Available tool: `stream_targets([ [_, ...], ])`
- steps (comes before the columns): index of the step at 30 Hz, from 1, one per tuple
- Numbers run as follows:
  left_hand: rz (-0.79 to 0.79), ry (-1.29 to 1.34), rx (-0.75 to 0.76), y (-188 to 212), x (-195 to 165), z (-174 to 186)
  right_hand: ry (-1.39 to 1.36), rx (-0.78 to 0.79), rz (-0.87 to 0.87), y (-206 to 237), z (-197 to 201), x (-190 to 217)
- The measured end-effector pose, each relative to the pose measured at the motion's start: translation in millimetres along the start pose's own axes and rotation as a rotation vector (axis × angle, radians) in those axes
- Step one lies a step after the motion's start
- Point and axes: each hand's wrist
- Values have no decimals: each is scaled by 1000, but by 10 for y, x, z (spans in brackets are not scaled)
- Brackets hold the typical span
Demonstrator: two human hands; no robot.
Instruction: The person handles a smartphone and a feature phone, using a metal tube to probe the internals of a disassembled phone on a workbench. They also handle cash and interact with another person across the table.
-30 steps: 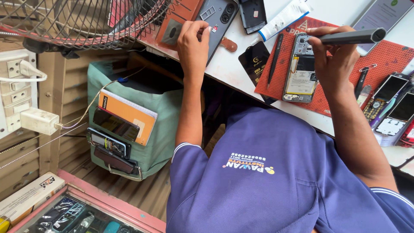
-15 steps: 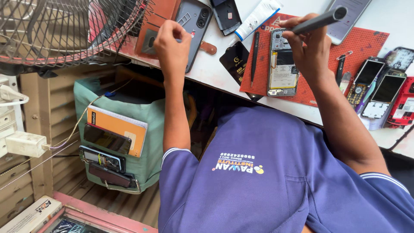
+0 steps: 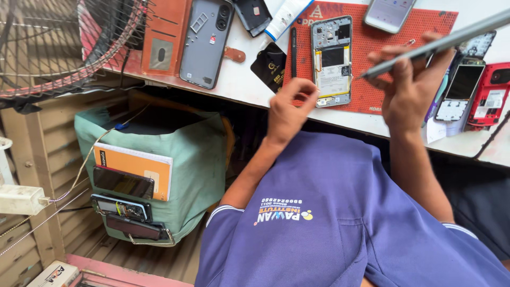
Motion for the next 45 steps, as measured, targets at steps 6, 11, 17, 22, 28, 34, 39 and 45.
stream_targets([
  [6,-138,-58,137,102,-10,-214,222,0,164,439,-181,31],
  [11,-178,-111,135,97,8,-206,273,47,231,487,-205,48],
  [17,-199,-69,160,138,35,-227,298,74,235,547,-168,-51],
  [22,-200,-107,141,175,48,-215,269,40,227,577,-160,-69],
  [28,-288,-133,131,172,25,-206,303,45,277,583,-208,19],
  [34,-351,-160,143,154,9,-207,324,68,317,562,-242,52],
  [39,-458,-265,165,129,29,-194,346,110,327,564,-258,47],
  [45,-655,-345,148,-419,281,-205,485,93,506,45,-344,-130],
])
Point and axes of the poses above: each hand's wrist, its own y-axis away from the middle knuckle, its own z-axis out of the back of the hand, x = y × z, and after that the axes turned 14 degrees about y, right-handed
